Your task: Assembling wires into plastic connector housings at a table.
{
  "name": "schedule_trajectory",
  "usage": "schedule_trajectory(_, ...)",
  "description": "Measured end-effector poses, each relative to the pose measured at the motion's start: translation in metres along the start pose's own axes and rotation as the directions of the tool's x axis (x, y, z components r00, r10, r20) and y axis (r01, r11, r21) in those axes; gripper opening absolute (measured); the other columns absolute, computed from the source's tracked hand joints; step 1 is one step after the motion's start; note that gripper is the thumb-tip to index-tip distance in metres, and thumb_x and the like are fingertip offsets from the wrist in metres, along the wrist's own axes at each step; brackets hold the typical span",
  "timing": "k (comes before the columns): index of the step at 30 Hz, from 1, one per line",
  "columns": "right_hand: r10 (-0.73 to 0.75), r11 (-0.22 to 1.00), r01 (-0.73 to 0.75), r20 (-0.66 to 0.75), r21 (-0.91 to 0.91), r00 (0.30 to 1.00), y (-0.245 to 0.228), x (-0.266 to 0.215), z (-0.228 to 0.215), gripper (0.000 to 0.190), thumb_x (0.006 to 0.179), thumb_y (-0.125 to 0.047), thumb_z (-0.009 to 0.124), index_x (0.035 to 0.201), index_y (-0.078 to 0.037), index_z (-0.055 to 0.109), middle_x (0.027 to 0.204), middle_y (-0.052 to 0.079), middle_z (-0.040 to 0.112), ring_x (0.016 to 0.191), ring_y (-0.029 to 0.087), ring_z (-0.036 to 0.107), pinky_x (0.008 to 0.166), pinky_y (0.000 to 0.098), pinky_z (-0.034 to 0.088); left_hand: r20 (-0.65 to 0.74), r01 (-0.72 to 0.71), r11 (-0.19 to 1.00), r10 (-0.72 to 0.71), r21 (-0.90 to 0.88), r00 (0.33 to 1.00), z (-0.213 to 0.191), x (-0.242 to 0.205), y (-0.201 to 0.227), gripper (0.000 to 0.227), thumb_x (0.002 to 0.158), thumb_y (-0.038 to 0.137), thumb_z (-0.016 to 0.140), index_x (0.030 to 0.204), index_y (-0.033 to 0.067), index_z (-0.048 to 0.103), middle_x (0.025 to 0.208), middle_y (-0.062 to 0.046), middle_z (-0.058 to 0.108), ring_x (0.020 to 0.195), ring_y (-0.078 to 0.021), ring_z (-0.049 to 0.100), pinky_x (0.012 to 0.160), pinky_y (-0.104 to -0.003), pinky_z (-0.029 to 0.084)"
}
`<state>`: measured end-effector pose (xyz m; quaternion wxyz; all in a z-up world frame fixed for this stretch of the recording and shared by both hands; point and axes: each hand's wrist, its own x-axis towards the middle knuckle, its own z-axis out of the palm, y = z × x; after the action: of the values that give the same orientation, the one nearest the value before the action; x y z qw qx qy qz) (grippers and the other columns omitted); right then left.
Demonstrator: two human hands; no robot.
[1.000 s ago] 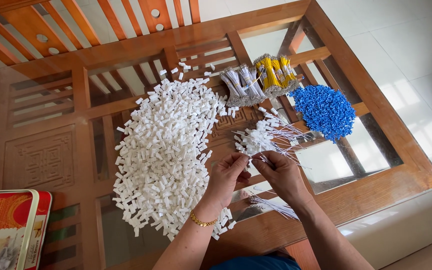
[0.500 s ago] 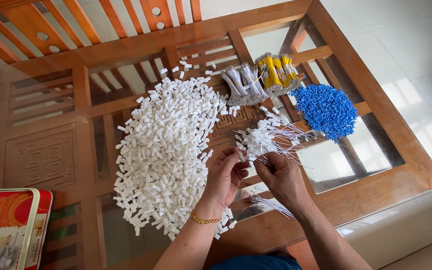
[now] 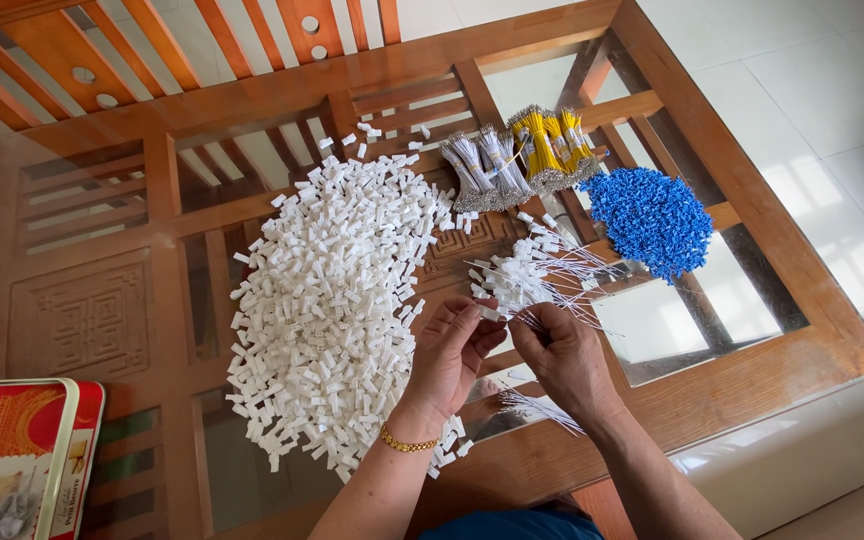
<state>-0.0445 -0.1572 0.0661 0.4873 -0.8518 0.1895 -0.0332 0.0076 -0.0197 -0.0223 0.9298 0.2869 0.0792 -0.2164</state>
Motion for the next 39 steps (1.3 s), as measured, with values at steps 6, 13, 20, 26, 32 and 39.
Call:
schedule_trajectory(6, -0.013, 0.999, 0.014, 0.024, -0.035, 1.0, 0.003, -0.001, 0.002, 0.012, 0.089, -0.026, 0.075, 0.092, -0.015, 0.079, 0.072, 0.013, 0.07, 0.07, 0.026, 0.069, 0.067, 0.0393, 0.054, -0.087, -0.05, 0.992, 0.06, 0.114, 0.994, 0.008, -0.004, 0.002, 0.016, 0.096, 0.003, 0.068, 0.109, 0.0062, 0.06, 0.112, -0.019, 0.075, 0.096, -0.0294, 0.076, 0.081, -0.037, 0.066)
schedule_trajectory(13, -0.022, 0.999, 0.024, 0.05, -0.027, 0.999, 0.011, 0.005, 0.002, 0.014, 0.093, -0.027, 0.073, 0.095, -0.013, 0.077, 0.075, 0.015, 0.07, 0.073, 0.027, 0.07, 0.07, 0.0398, 0.054, -0.125, -0.018, 0.965, 0.053, 0.261, 0.991, 0.005, -0.004, -0.001, 0.017, 0.093, 0.006, 0.074, 0.11, 0.0063, 0.069, 0.109, -0.016, 0.077, 0.095, -0.0273, 0.076, 0.084, -0.038, 0.065)
schedule_trajectory(20, 0.035, 0.999, -0.035, 0.109, -0.001, 0.993, 0.02, 0.01, 0.008, 0.02, 0.097, -0.029, 0.063, 0.1, -0.01, 0.07, 0.08, 0.018, 0.072, 0.081, 0.039, 0.07, 0.076, 0.0508, 0.053, -0.178, 0.052, 0.992, -0.03, 0.118, 0.984, -0.005, 0.0, -0.012, 0.016, 0.093, 0.005, 0.073, 0.108, 0.0058, 0.068, 0.107, -0.017, 0.076, 0.092, -0.0297, 0.076, 0.081, -0.04, 0.067)
schedule_trajectory(26, -0.058, 0.997, 0.061, 0.075, -0.041, 0.996, 0.041, 0.018, 0.018, 0.016, 0.097, -0.027, 0.064, 0.097, -0.012, 0.069, 0.079, 0.018, 0.072, 0.081, 0.042, 0.071, 0.07, 0.0503, 0.056, -0.215, 0.069, 0.99, -0.041, 0.124, 0.976, -0.01, 0.009, -0.019, 0.016, 0.093, 0.003, 0.072, 0.109, 0.0035, 0.068, 0.107, -0.019, 0.075, 0.092, -0.0315, 0.076, 0.081, -0.04, 0.066)
schedule_trajectory(32, -0.11, 0.993, 0.114, 0.078, -0.044, 0.991, 0.048, 0.023, 0.024, 0.016, 0.096, -0.025, 0.066, 0.095, -0.009, 0.067, 0.078, 0.021, 0.07, 0.079, 0.044, 0.071, 0.068, 0.0512, 0.056, -0.253, 0.107, 0.99, -0.082, 0.088, 0.964, -0.029, 0.019, -0.034, 0.015, 0.094, 0.003, 0.071, 0.108, 0.0035, 0.067, 0.109, -0.02, 0.075, 0.093, -0.0334, 0.076, 0.082, -0.042, 0.066)
schedule_trajectory(39, -0.015, 0.999, 0.009, 0.123, 0.052, 0.992, 0.08, 0.059, 0.012, 0.019, 0.098, -0.011, 0.056, 0.101, -0.003, 0.074, 0.089, 0.027, 0.075, 0.089, 0.049, 0.071, 0.086, 0.0573, 0.052, -0.331, 0.141, 0.923, -0.015, 0.359, 0.944, -0.06, 0.036, -0.056, 0.015, 0.092, 0.011, 0.078, 0.103, 0.0094, 0.07, 0.094, -0.005, 0.074, 0.072, -0.0123, 0.068, 0.063, -0.02, 0.059)
